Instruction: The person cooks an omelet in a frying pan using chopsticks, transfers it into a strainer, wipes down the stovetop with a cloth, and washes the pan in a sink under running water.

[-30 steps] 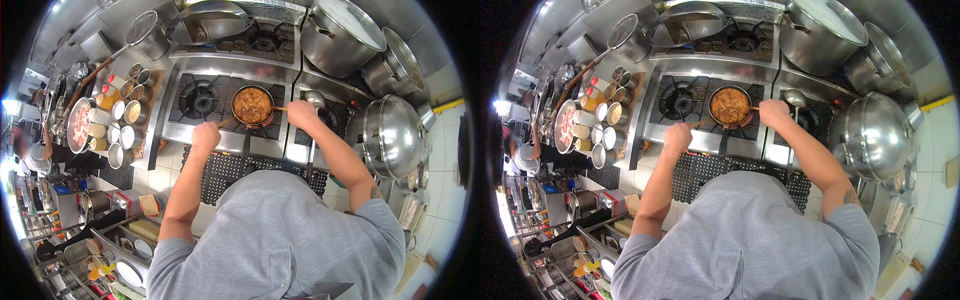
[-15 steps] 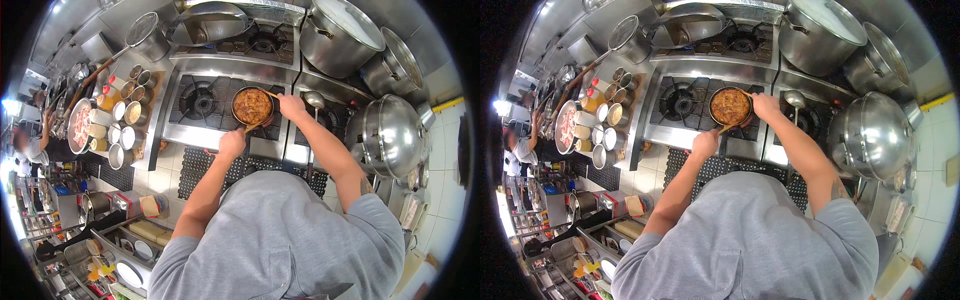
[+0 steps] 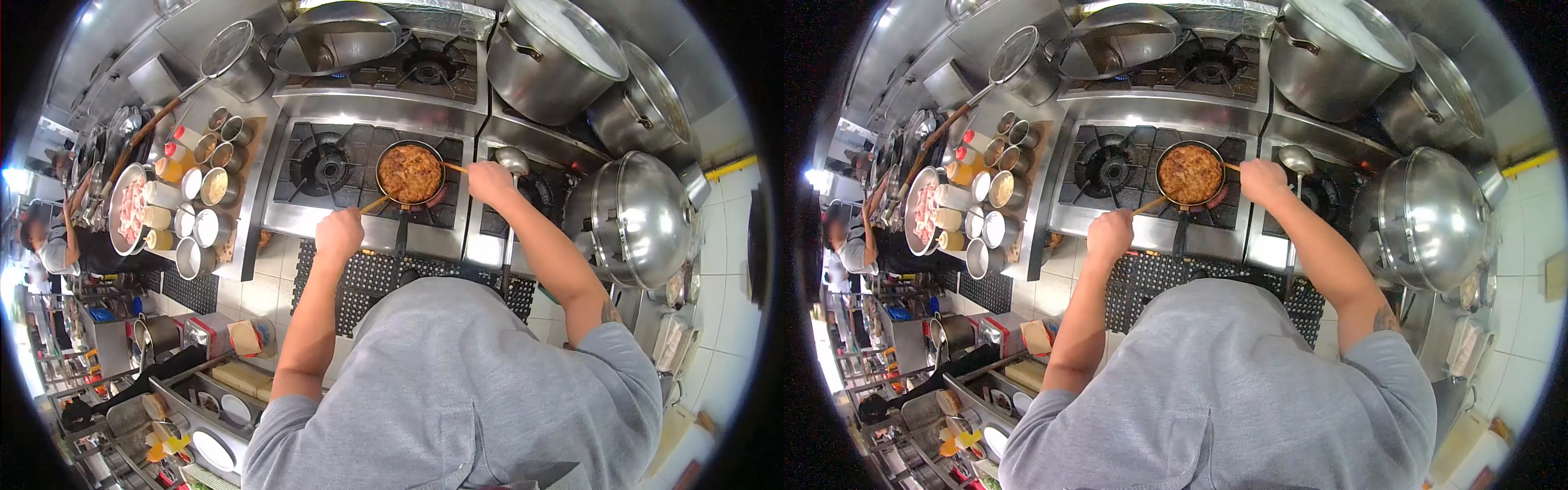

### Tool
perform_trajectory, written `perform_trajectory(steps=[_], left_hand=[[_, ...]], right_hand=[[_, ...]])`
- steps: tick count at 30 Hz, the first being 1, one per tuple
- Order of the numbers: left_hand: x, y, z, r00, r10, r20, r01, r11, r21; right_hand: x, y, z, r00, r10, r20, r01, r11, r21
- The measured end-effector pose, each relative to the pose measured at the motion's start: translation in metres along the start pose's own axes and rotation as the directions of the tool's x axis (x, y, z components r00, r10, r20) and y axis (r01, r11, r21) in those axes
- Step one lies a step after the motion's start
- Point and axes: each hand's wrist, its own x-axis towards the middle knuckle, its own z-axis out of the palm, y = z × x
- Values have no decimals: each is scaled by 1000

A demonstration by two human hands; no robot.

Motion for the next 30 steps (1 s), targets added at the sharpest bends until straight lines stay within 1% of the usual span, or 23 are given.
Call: perform_trajectory(steps=[1, 4, 10, 16, 19, 22, 25, 29, 30], left_hand=[[-1, 0, -2, 1000, -8, -29, 8, 1000, -26], [-2, 4, 3, 999, -2, -44, -1, 998, -63], [-3, 12, 27, 999, 17, -32, -21, 993, -112], [-11, 13, 28, 1000, -5, 12, 6, 990, -141], [-13, 11, 32, 1000, -4, 11, 6, 987, -163], [-15, 14, 34, 1000, 11, 2, -11, 981, -193], [-9, 28, 45, 999, 40, -1, -39, 977, -211], [10, 44, 79, 987, 159, -4, -158, 977, -144], [12, 49, 77, 990, 130, 54, -123, 987, -106]], right_hand=[[-2, 3, -1, 1000, 6, -30, -6, 1000, 12], [-4, 6, -4, 999, 41, -23, -40, 998, 43], [-3, 9, 5, 998, 56, -24, -54, 996, 65], [-5, 11, 19, 994, 59, -91, -49, 993, 106], [-5, 12, 23, 996, 43, -82, -33, 992, 126], [-6, 8, 19, 998, 55, -27, -52, 993, 105], [0, 5, 28, 997, 54, -64, -48, 994, 101], [15, 5, 49, 995, 32, -94, -22, 994, 106], [17, 2, 51, 996, 35, -87, -27, 995, 93]])
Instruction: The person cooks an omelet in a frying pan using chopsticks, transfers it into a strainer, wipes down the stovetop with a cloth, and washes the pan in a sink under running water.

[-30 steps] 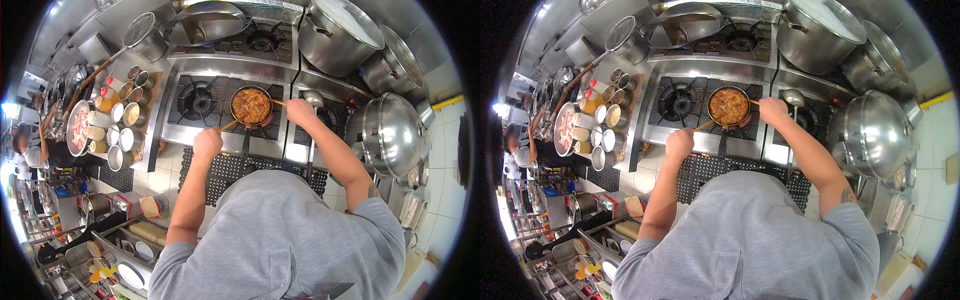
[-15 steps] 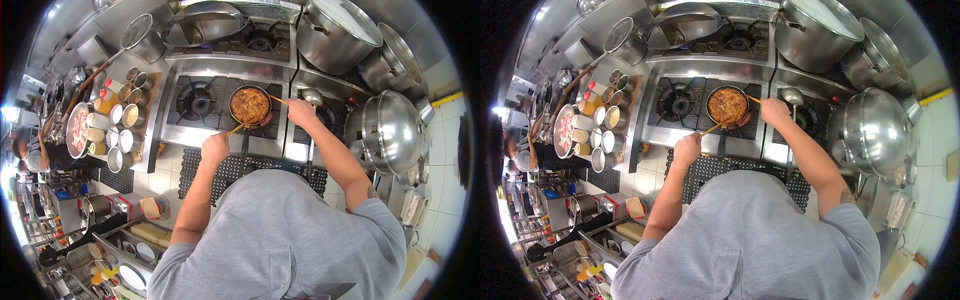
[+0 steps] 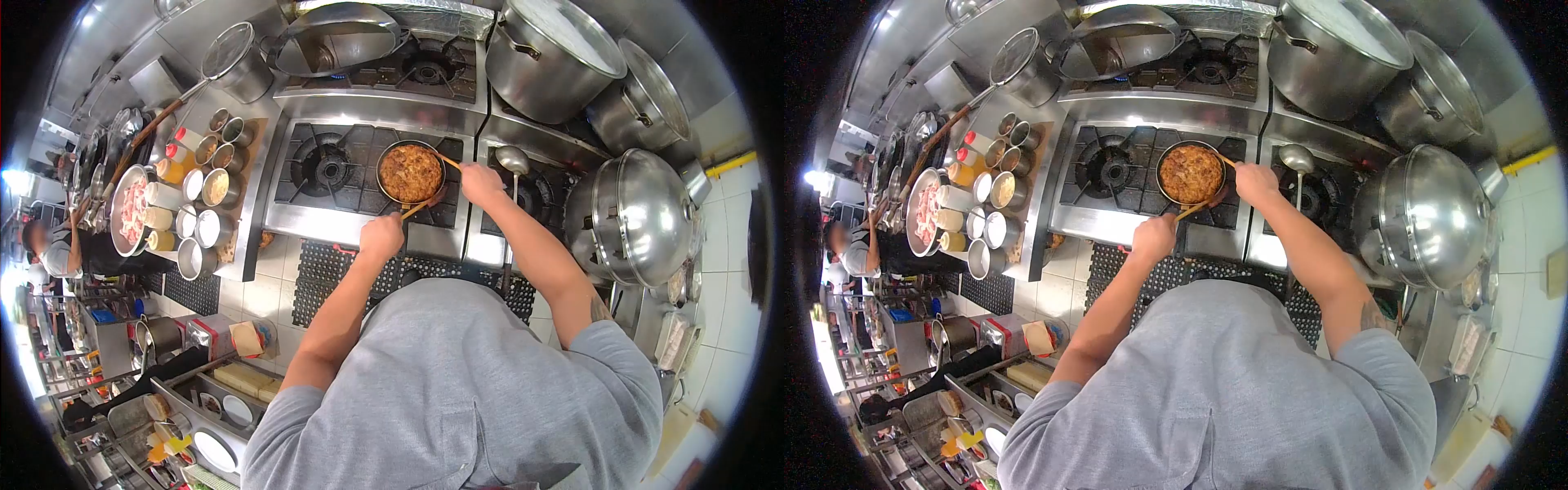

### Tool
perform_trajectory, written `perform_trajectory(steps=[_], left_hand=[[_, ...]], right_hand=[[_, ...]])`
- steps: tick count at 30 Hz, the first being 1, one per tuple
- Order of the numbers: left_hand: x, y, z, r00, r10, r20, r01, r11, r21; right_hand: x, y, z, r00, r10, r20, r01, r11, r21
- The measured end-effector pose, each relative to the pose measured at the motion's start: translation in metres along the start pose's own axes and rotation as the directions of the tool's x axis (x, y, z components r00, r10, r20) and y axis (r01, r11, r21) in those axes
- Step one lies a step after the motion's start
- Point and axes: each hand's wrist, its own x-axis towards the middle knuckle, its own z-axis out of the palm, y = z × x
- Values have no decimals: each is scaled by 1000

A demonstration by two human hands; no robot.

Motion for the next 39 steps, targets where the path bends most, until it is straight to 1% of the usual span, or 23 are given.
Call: perform_trajectory(steps=[3, 6, 9, 10, 14, 17, 19, 23, 28, 30, 31, 34, 37, 39], left_hand=[[2, -6, 1, 996, -45, 71, 40, 997, 66], [-3, -16, -10, 992, -93, 88, 88, 994, 66], [-16, -18, -42, 997, -68, 24, 70, 992, -101], [-19, -17, -50, 995, -103, -20, 98, 983, -157], [-12, -22, -45, 988, -106, -108, 86, 980, -178], [-1, -26, -22, 993, -94, -65, 84, 986, -146], [2, -26, -21, 996, -81, -23, 80, 995, -68], [2, -30, -31, 992, -101, 71, 95, 992, 83], [-9, -28, -70, 986, -166, 12, 164, 979, 118], [-14, -21, -74, 988, -157, -2, 156, 983, 98], [-15, -19, -74, 988, -155, -9, 155, 984, 89], [-13, -14, -61, 990, -141, 1, 139, 983, 121], [-13, -13, -61, 982, -189, -16, 190, 978, 87], [-20, -16, -69, 973, -231, -23, 232, 968, 96]], right_hand=[[-2, -2, 1, 999, 27, 34, -27, 1000, -1], [-13, -4, -5, 996, 31, 78, -32, 999, 11], [-27, -4, -12, 992, 31, 120, -32, 999, 6], [-29, -4, -14, 991, 33, 127, -33, 999, 2], [-29, -6, -18, 996, 36, 80, -36, 999, -8], [-28, -6, -10, 999, 34, 38, -33, 999, -11], [-28, -7, -4, 999, 25, 28, -25, 1000, 7], [-39, -10, -17, 996, 23, 87, -23, 1000, 5], [-49, -13, -58, 988, 56, 144, -59, 998, 21], [-47, -10, -57, 991, 93, 92, -98, 994, 54], [-46, -10, -55, 992, 110, 66, -114, 991, 73], [-35, 0, -20, 996, 86, -17, -84, 994, 71], [-35, -2, -4, 992, 109, 62, -114, 990, 86], [-39, 3, -2, 991, 117, 58, -123, 986, 114]])
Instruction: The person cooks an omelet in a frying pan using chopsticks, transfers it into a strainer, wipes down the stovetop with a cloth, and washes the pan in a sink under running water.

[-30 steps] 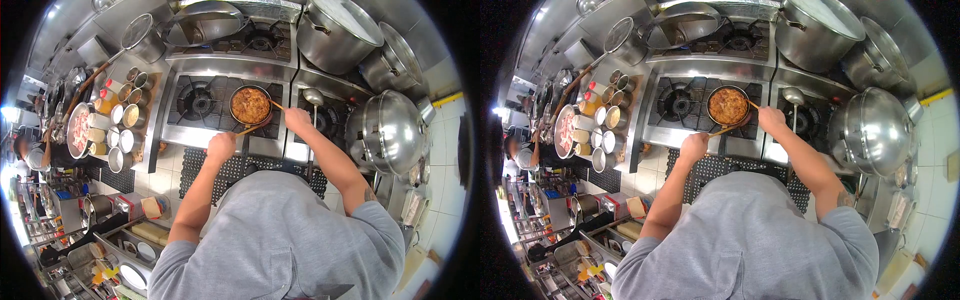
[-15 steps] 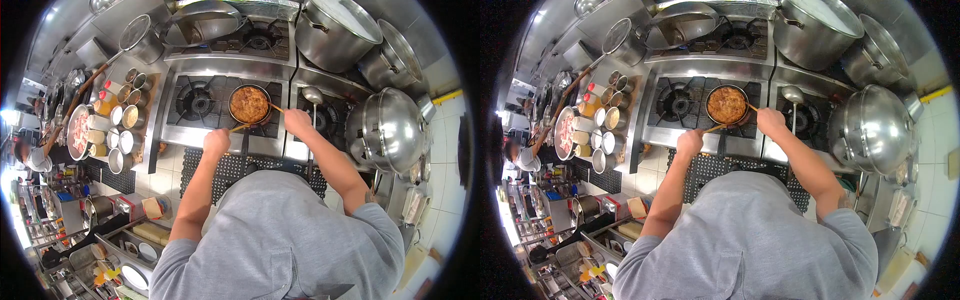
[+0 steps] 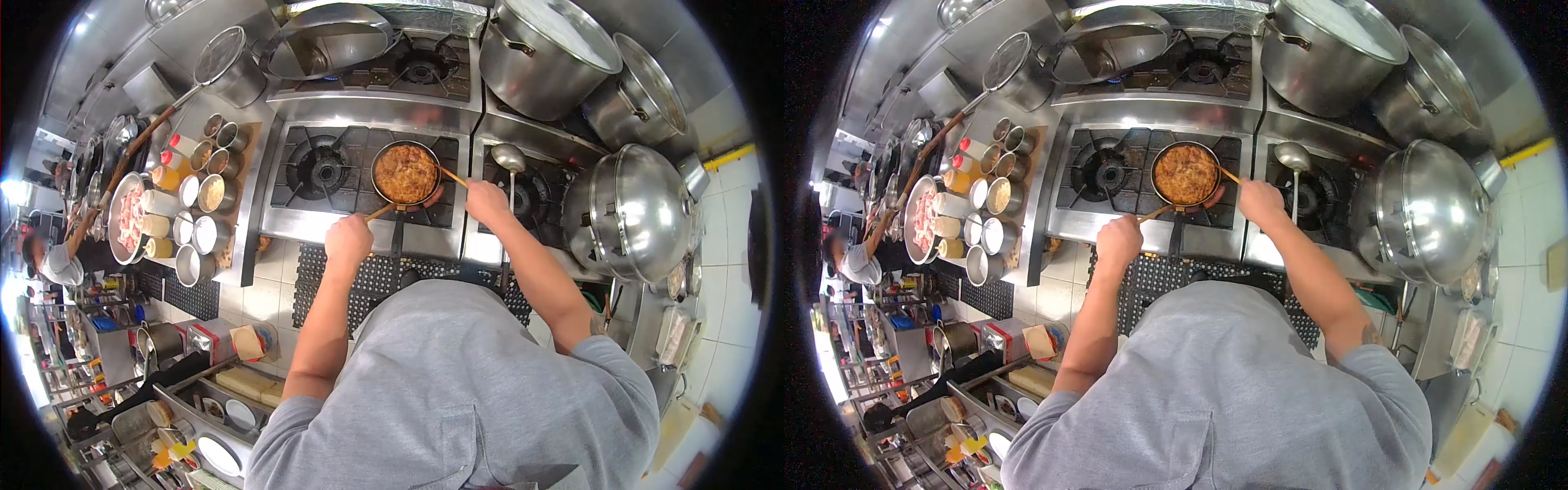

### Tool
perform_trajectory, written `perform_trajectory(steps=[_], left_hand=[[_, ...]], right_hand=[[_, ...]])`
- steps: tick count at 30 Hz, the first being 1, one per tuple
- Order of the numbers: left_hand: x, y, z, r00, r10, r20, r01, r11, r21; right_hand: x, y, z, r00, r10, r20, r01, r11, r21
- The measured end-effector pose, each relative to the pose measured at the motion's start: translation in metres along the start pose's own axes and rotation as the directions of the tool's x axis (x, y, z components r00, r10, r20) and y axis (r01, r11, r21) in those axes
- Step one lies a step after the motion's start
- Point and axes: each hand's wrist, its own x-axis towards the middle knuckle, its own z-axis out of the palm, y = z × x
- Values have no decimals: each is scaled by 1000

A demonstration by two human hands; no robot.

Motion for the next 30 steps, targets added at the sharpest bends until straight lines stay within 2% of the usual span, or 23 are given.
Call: perform_trajectory(steps=[2, 3, 4, 6, 7, 9, 10, 12, 14, 16, 17, 18, 20, 21, 22, 23, 24, 25, 26, 27, 28, 29, 30], left_hand=[[-11, -5, -11, 998, -44, -35, 42, 997, -62], [-18, -9, -16, 995, -68, -68, 59, 990, -131], [-23, -13, -19, 990, -95, -101, 74, 977, -199], [-23, -19, -10, 985, -137, -103, 82, 905, -418], [-20, -19, 0, 984, -158, -89, 85, 837, -540], [-6, -15, 41, 978, -205, -35, 110, 654, -748], [-1, -4, 54, 979, -190, 76, 162, 492, -855], [9, 28, 82, 977, -156, 143, 189, 347, -919], [16, 61, 111, 998, -55, 14, 37, 454, -890], [4, 94, 104, 992, 82, -96, -123, 433, -893], [3, 101, 110, 990, 141, -32, -90, 426, -900], [2, 104, 115, 979, 200, 33, -56, 422, -905], [7, 86, 115, 931, 329, 159, -14, 467, -884], [8, 72, 114, 894, 388, 224, 5, 491, -871], [5, 56, 113, 969, 202, 139, -20, 631, -775], [8, 37, 115, 992, 73, 104, 24, 698, -715], [14, 16, 148, 989, -131, -65, 70, 817, -572], [22, 4, 168, 970, -233, -72, 150, 803, -576], [25, 8, 167, 961, -194, 195, 275, 660, -699], [28, 14, 162, 895, -97, 436, 423, 499, -756], [28, 19, 162, 774, 46, 632, 583, 338, -739], [31, 20, 179, 756, 98, 648, 551, 438, -710], [41, 6, 208, 867, 43, 496, 348, 659, -666]], right_hand=[[-4, 11, 3, 999, 28, -22, -27, 999, 39], [-12, 10, -3, 992, 118, -37, -112, 985, 133], [-17, 13, 1, 986, 156, -61, -131, 943, 305], [-23, 25, 21, 967, 238, -88, -134, 774, 619], [-25, 22, 32, 973, 230, 35, -146, 486, 862], [-40, 3, 31, 973, 177, 149, -168, 102, 980], [-47, -14, 27, 971, 134, 197, -185, -99, 978], [-48, -33, 28, 963, 97, 253, -243, -102, 965], [-48, -56, 24, 967, 88, 239, -237, -33, 971], [-47, -70, 31, 953, 179, 245, -262, 74, 962], [-47, -76, 40, 962, 233, 141, -164, 81, 983], [-47, -71, 53, 955, 276, 111, -143, 98, 985], [-47, -53, 75, 932, 360, 49, -104, 136, 985], [-56, -42, 69, 929, 356, 98, -159, 148, 976], [-63, -31, 69, 922, 362, 139, -199, 135, 971], [-71, -20, 68, 912, 370, 178, -237, 120, 964], [-80, -9, 68, 899, 379, 218, -276, 105, 955], [-91, 1, 69, 894, 385, 228, -302, 145, 942], [-103, 12, 72, 890, 389, 237, -328, 185, 926], [-112, 22, 75, 887, 392, 246, -352, 226, 908], [-125, 30, 77, 877, 400, 266, -383, 248, 890], [-138, 38, 79, 867, 408, 284, -412, 269, 871], [-146, 41, 77, 860, 417, 295, -434, 293, 852]])
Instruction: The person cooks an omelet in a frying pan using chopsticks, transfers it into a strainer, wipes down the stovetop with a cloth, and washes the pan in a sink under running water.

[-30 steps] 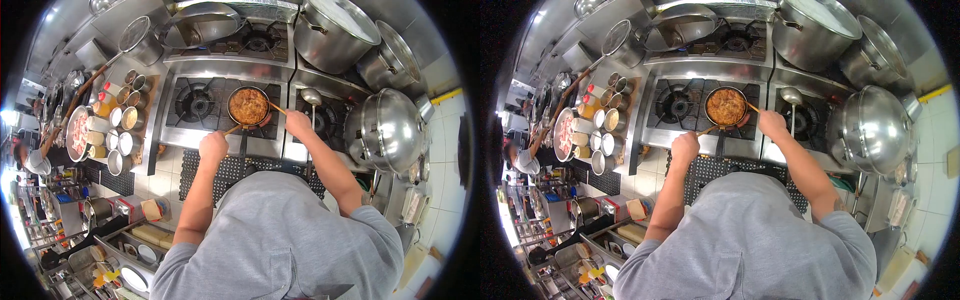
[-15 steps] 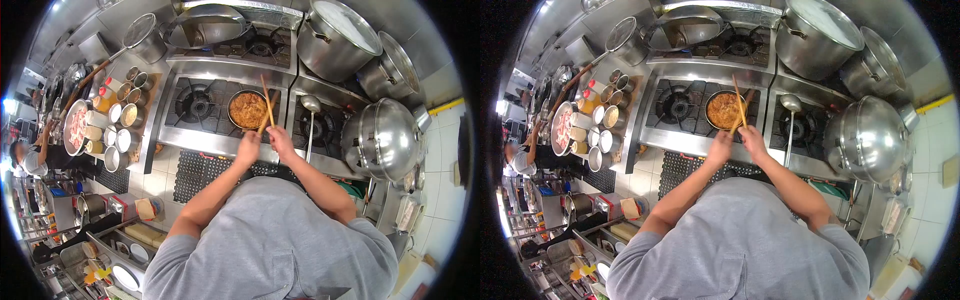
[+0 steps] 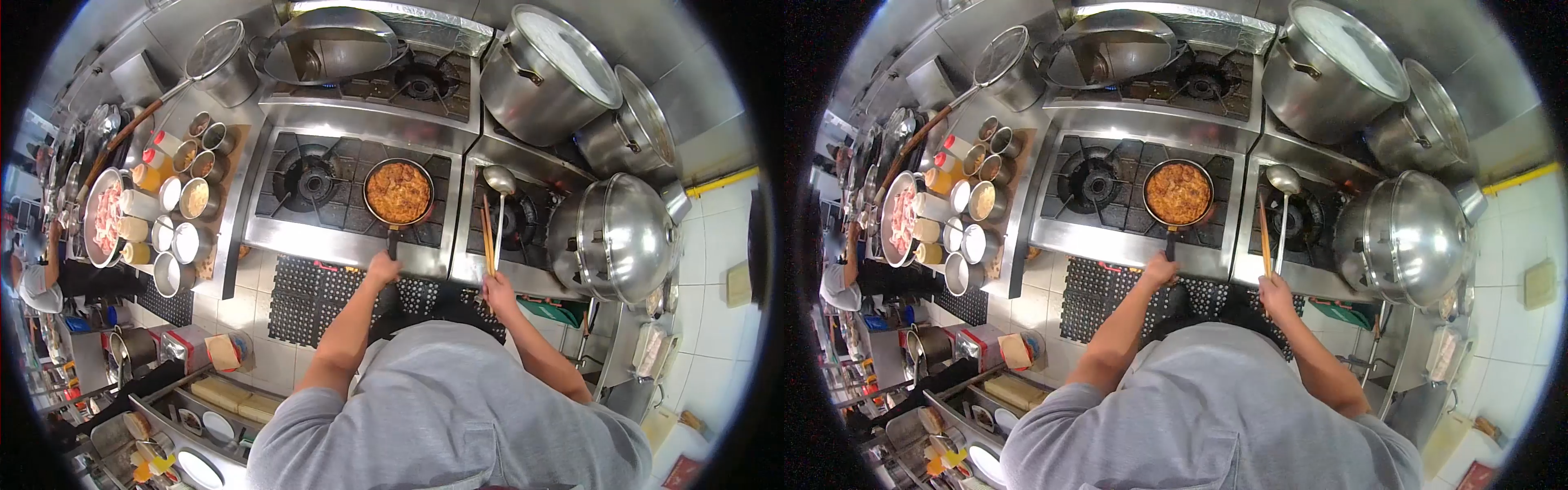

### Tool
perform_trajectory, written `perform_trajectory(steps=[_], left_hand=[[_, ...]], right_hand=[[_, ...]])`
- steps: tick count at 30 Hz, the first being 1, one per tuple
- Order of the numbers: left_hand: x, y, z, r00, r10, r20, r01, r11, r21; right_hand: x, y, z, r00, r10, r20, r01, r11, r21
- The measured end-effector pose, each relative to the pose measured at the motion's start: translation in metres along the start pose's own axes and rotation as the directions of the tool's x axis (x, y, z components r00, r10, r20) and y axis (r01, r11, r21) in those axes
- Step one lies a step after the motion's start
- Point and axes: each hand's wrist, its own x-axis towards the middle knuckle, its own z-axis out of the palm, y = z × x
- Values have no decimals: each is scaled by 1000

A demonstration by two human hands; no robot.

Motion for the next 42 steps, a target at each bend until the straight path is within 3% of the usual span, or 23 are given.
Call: perform_trajectory(steps=[1, 2, 4, 6, 9, 10, 11, 12, 14, 15, 18, 20, 21, 22, 24, 28, 30, 33, 36, 38, 39, 40, 42], left_hand=[[24, -36, -4, 980, 144, -134, -103, 956, 276], [37, -60, -15, 923, 313, -222, -152, 829, 539], [-2, -40, -78, 869, 313, -384, -130, 892, 433], [-22, 1, -116, 946, -9, -325, 152, 897, 415], [-1, -26, -45, 918, -45, -393, 203, 906, 370], [3, -35, -4, 916, 131, -379, 44, 907, 420], [-2, -29, 22, 917, 358, -178, -173, 757, 630], [-23, 7, 17, 977, 211, -27, -166, 838, 520], [-19, 4, 1, 993, 87, -79, -36, 867, 497], [-12, -14, -13, 980, 120, -161, -32, 887, 461], [-49, 24, -56, 913, -109, -393, 232, 932, 280], [-31, 17, -11, 938, -66, -340, 206, 895, 396], [-28, 17, 13, 976, 50, -214, 65, 864, 499], [-16, 11, 32, 978, 87, -187, 25, 850, 526], [-36, 29, 32, 959, 27, -284, 92, 914, 395], [-38, 15, 22, 864, 33, -503, 152, 934, 322], [-40, 18, 13, 850, 4, -526, 179, 938, 296], [-31, 14, 15, 842, 13, -540, 156, 951, 266], [-22, -2, 18, 843, 90, -531, 21, 980, 199], [-37, -12, 18, 773, 43, -633, -193, 966, -170], [-28, -41, 20, 818, -93, -568, -268, 812, -519], [-18, -79, 22, 815, -266, -514, -240, 653, -718], [-5, -148, 27, 794, -531, -295, -217, 207, -954]], right_hand=[[-9, 1, -6, 1000, 21, 2, -21, 1000, 0], [-17, 0, -13, 999, 40, 4, -40, 999, 0], [-20, -1, -23, 999, 37, 12, -37, 999, -14], [-27, 5, -36, 999, 10, 32, -8, 998, -54], [-30, 6, -42, 998, 27, 50, -25, 999, -47], [-25, 4, -42, 998, 21, 60, -19, 999, -35], [-21, 7, -45, 998, 2, 62, 3, 997, -75], [-20, 6, -46, 998, -21, 66, 26, 996, -80], [-20, 5, -56, 996, -56, 69, 63, 992, -106], [-24, 6, -64, 997, -62, 54, 68, 991, -112], [-39, 20, -80, 998, -67, 23, 69, 993, -98], [-49, 36, -96, 997, -76, 21, 77, 995, -70], [-58, 42, -104, 999, -40, 13, 41, 993, -112], [-62, 58, -114, 995, -95, -4, 92, 977, -190], [-66, 90, -130, 980, -198, -31, 176, 923, -343], [-107, 98, -157, 998, 29, -59, -41, 975, -219], [-120, 97, -164, 994, 92, -54, -101, 974, -202], [-117, 121, -173, 999, 25, -40, -36, 949, -312], [-109, 128, -176, 1000, 25, -3, -25, 931, -364], [-106, 131, -180, 1000, 8, 13, -2, 909, -417], [-106, 130, -183, 1000, -15, 20, 22, 888, -459], [-104, 129, -183, 999, -40, 30, 50, 867, -496], [-112, 108, -181, 1000, -27, 11, 29, 863, -504]])
